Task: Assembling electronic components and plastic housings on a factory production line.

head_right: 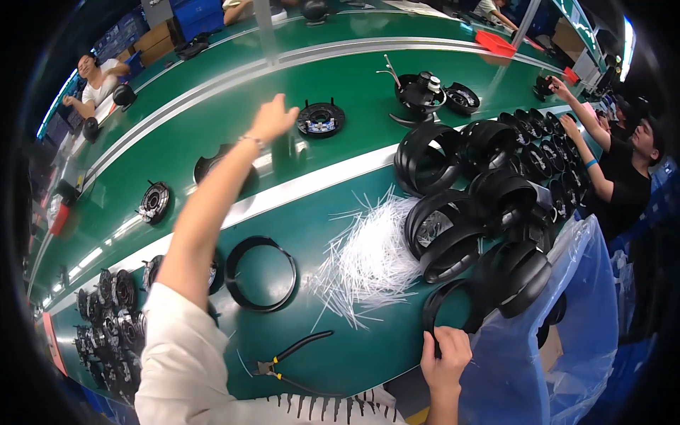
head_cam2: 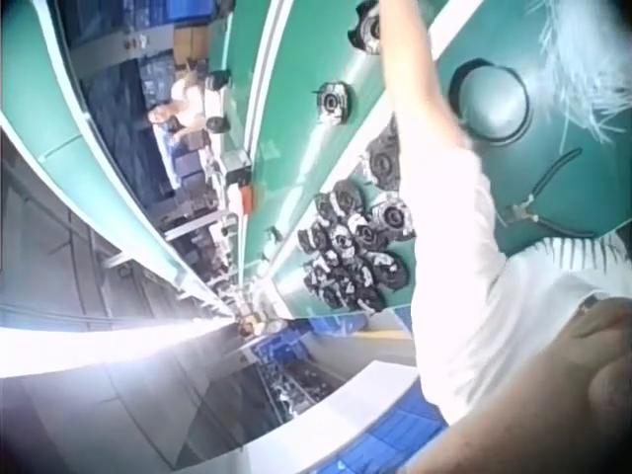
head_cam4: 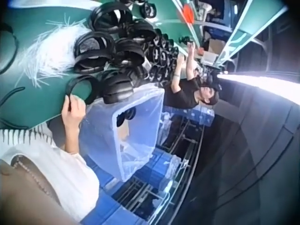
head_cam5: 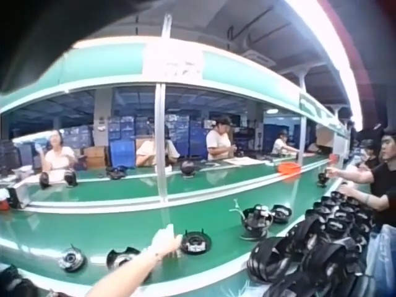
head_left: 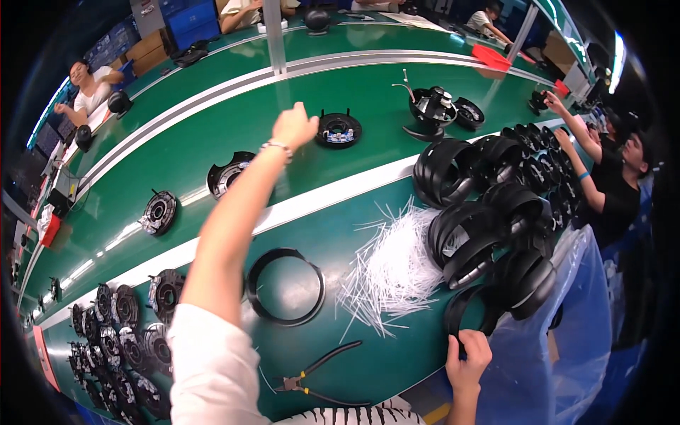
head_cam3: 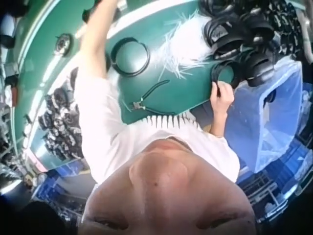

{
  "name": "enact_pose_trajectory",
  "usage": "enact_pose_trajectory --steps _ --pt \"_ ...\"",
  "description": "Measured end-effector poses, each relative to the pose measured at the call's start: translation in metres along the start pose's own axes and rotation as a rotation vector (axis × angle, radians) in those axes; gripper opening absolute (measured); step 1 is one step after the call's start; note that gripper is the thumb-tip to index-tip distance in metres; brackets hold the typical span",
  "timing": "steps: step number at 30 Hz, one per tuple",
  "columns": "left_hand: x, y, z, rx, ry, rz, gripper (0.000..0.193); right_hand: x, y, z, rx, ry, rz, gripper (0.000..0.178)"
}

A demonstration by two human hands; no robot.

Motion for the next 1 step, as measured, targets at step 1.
enact_pose_trajectory --steps 1 --pt "0.0022 0.0036 -0.0053 -0.013 0.006 0.001 0.047 -0.0007 -0.0050 0.0008 -0.023 -0.002 -0.017 0.017"
Point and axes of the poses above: each hand's wrist, its own x-axis towards the middle knuckle, its own y-axis out of the palm, z = x × y, the point moved 7 cm from there along x, towards the middle knuckle, and after that the axes turned 6 degrees about -z, right-handed, at the moved point
